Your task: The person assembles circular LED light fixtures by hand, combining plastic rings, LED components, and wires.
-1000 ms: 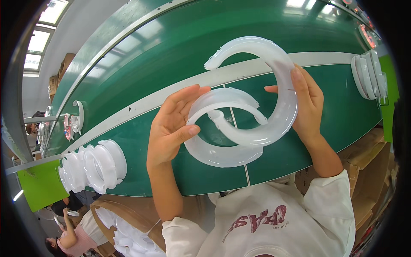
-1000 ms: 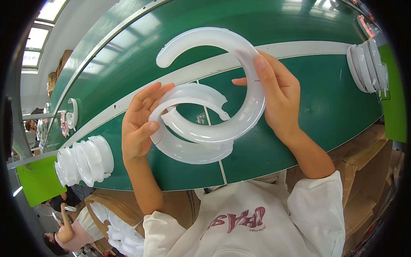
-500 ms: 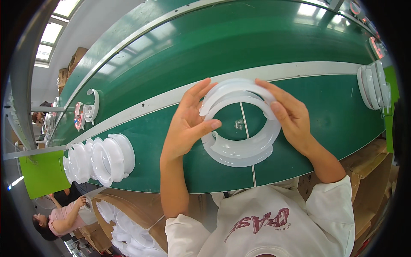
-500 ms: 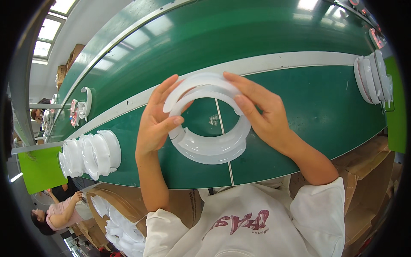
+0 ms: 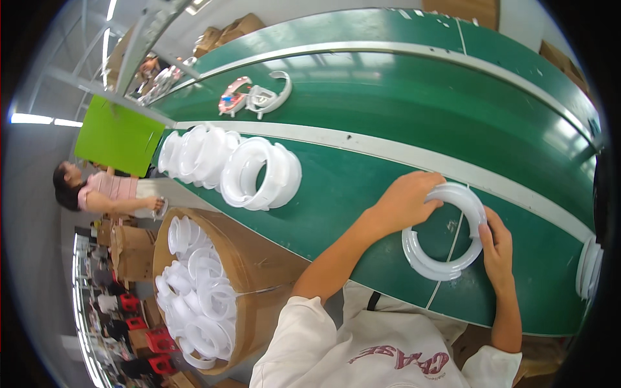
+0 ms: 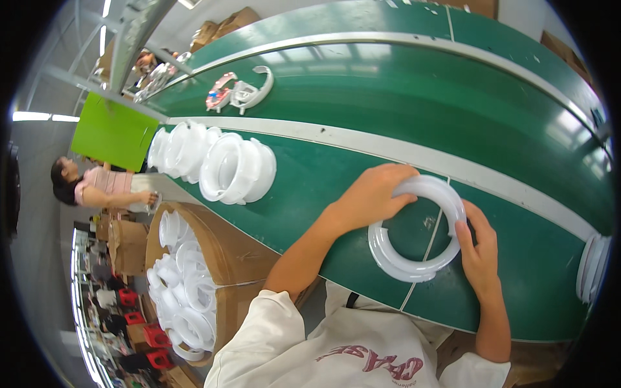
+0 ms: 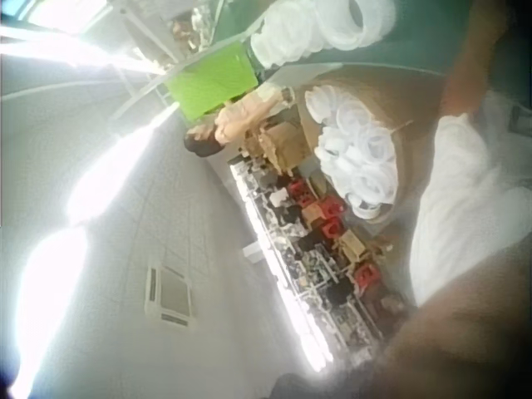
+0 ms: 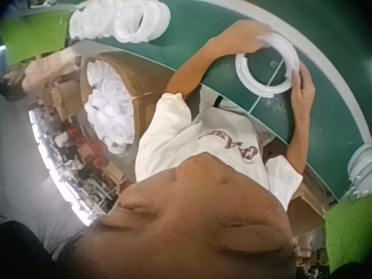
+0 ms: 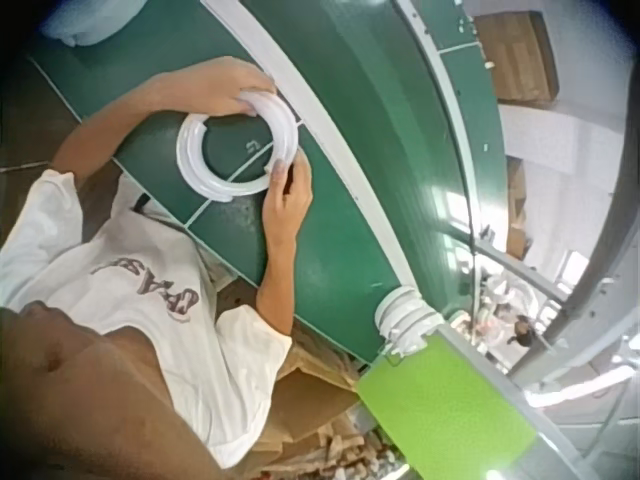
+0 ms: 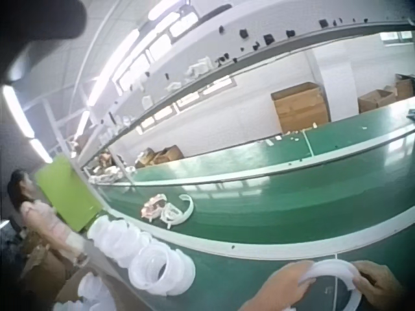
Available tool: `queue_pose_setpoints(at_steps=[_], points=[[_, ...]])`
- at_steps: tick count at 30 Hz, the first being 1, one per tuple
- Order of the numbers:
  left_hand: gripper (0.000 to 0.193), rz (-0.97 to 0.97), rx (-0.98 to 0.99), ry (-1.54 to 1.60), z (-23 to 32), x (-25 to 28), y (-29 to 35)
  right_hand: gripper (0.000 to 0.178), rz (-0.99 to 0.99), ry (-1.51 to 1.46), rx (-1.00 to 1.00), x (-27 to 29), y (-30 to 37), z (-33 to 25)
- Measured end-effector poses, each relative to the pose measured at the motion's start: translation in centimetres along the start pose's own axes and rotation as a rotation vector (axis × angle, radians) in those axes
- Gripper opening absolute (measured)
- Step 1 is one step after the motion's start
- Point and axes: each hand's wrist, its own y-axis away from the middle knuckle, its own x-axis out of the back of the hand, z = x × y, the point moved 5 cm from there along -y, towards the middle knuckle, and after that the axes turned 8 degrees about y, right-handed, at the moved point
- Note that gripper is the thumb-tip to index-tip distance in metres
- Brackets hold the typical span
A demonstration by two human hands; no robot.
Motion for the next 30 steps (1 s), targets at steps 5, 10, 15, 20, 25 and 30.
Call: queue_pose_setpoints(at_steps=[5, 10, 15, 20, 25, 30], points=[[0.033, 0.170, 0.183, -0.100, 1.5, 4.4, 3.2, 0.038, 0.018, -0.102, 0.004, -0.4, 0.7, -0.8], [0.052, 0.607, 0.340, -0.158, 3.5, 16.8, 10.5, 0.036, 0.025, -0.074, -0.055, -0.5, 0.8, -1.2], [0.049, 0.890, 0.630, -0.215, 0.9, 29.5, 18.8, 0.032, -0.008, -0.031, -0.006, -1.0, 0.9, -2.5], [0.056, 0.856, 0.659, -0.665, -2.8, 33.2, 21.9, 0.025, -0.032, 0.062, 0.099, -1.6, 0.8, -3.2], [0.056, 0.823, 0.660, -0.761, -4.8, 34.1, 23.8, 0.022, -0.062, 0.114, 0.155, -2.2, 0.6, -3.5], [0.061, 1.018, 0.672, -0.443, -2.9, 32.9, 21.7, 0.029, -0.078, 0.167, 0.152, -1.5, 1.6, -3.0]])
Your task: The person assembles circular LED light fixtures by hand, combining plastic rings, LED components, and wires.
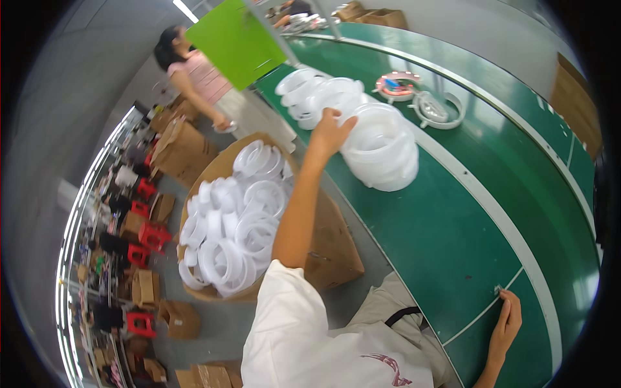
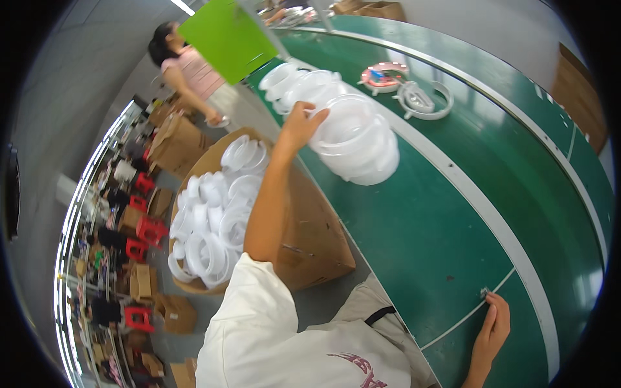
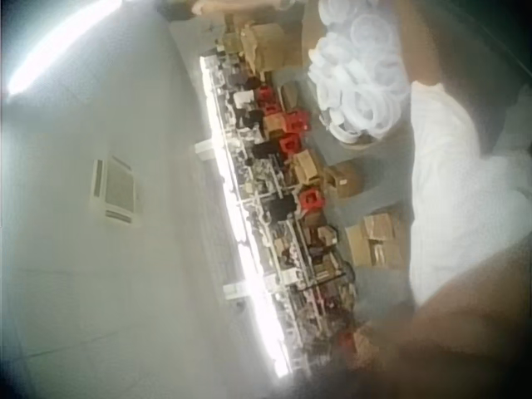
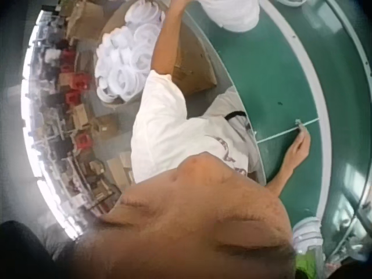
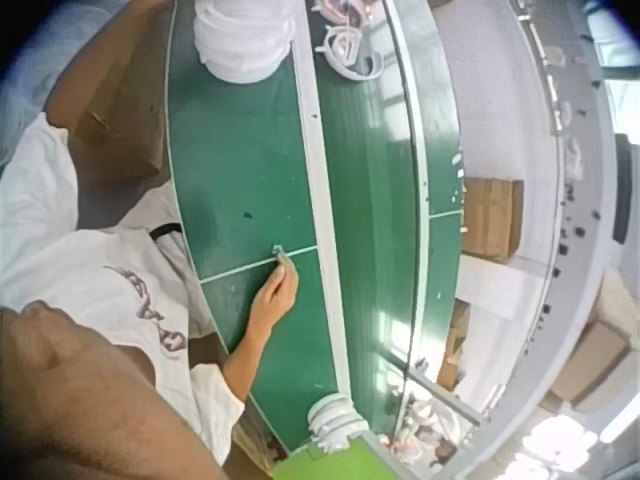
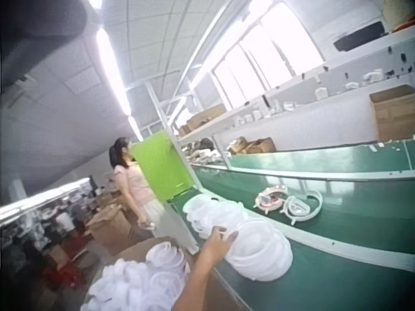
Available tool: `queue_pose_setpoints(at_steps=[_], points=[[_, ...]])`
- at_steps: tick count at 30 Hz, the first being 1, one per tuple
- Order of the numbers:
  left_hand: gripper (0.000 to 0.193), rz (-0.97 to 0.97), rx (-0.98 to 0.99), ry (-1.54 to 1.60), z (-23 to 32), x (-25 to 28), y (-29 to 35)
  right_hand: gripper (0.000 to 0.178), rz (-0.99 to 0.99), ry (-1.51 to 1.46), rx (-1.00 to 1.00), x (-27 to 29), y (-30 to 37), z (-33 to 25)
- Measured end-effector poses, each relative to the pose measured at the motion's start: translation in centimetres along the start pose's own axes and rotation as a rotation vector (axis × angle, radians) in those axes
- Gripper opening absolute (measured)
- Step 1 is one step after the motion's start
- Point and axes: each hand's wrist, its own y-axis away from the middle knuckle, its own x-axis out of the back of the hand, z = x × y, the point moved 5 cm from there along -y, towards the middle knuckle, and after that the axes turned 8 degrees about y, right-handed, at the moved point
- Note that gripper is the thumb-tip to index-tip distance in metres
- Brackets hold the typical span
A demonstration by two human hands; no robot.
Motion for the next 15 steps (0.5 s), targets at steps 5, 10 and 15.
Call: queue_pose_setpoints(at_steps=[5, 10, 15], points=[[0.055, 0.217, -0.057, 0.244, 0.5, 4.8, 2.8, 0.033, -0.029, 0.031, 0.013, -0.2, -0.7, 0.1], [0.044, 0.225, -0.020, 0.160, -2.3, 8.0, 6.9, 0.031, -0.035, 0.075, 0.056, -0.1, -0.7, -0.1], [0.037, 0.132, 0.057, 0.025, -4.1, 8.2, 13.2, 0.032, -0.037, 0.084, 0.050, -0.1, -1.0, 0.5]])
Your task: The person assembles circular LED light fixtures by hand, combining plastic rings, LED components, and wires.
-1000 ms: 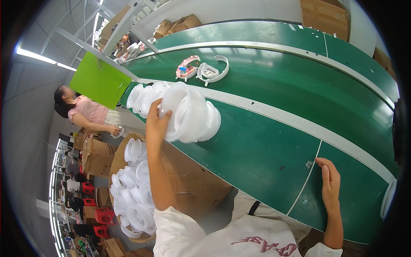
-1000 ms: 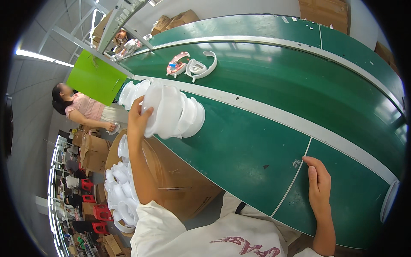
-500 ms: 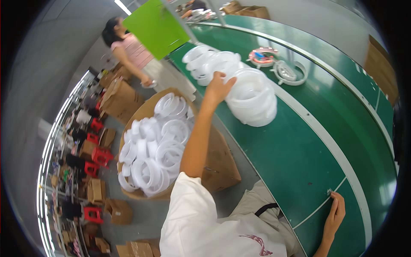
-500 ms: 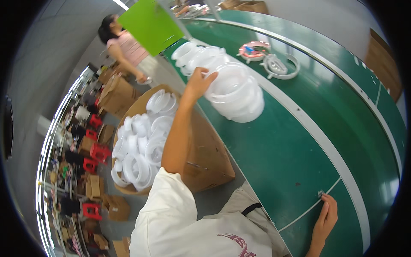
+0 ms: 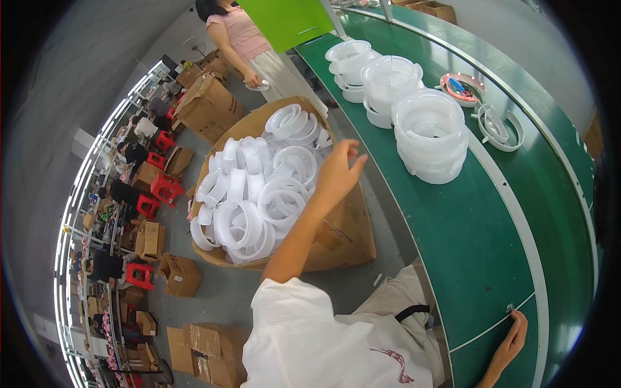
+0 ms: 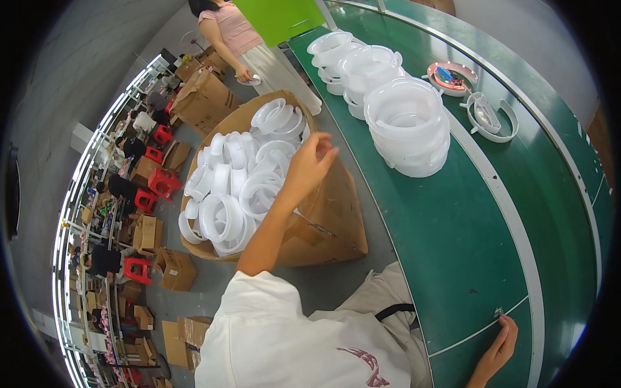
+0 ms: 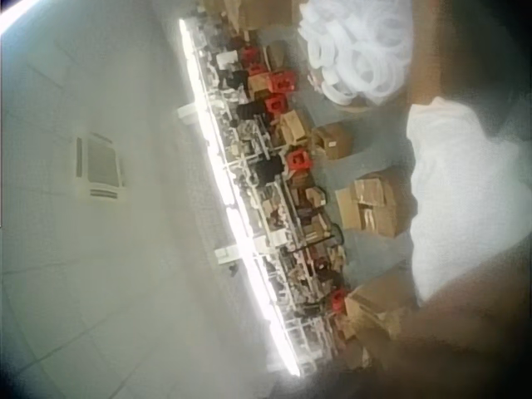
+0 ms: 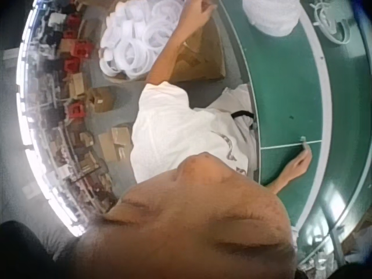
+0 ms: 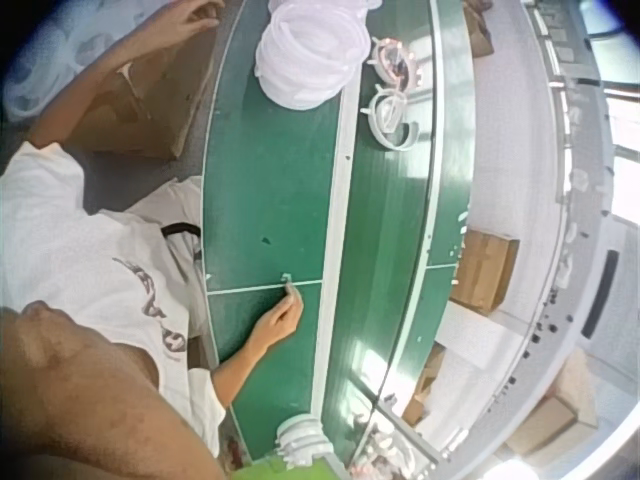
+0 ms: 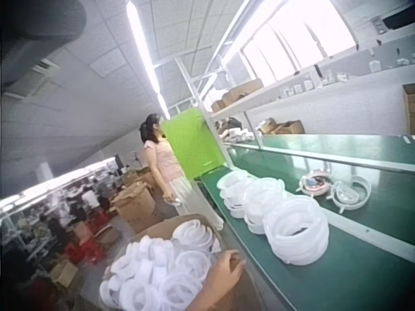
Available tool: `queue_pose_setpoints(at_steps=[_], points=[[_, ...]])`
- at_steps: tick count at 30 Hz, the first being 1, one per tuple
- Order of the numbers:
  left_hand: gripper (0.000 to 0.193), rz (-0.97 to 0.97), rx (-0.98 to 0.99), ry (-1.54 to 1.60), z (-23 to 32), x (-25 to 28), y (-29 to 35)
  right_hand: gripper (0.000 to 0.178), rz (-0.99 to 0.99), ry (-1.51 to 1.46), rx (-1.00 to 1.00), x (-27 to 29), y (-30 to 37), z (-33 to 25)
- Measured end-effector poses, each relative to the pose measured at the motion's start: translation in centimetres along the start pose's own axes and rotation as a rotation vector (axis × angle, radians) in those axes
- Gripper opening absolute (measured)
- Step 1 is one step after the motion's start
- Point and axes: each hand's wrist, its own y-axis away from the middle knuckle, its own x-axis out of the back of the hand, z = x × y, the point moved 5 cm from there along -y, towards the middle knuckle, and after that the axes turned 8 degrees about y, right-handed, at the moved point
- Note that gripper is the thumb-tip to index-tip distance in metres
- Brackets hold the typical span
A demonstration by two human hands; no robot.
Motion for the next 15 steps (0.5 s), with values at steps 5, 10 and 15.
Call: queue_pose_setpoints(at_steps=[5, 10, 15], points=[[0.041, 0.022, -0.064, -0.354, -6.0, 7.4, 0.8, 0.031, 0.001, -0.005, -0.005, -0.1, -0.1, -0.6], [0.058, -0.334, -0.055, -0.901, -13.4, 13.8, 1.4, 0.031, 0.009, -0.009, 0.009, -0.3, -0.2, -0.1], [0.054, -0.662, 0.010, -0.913, -14.0, 13.7, 1.4, 0.031, 0.015, -0.021, -0.013, -0.3, -0.1, 0.0]])
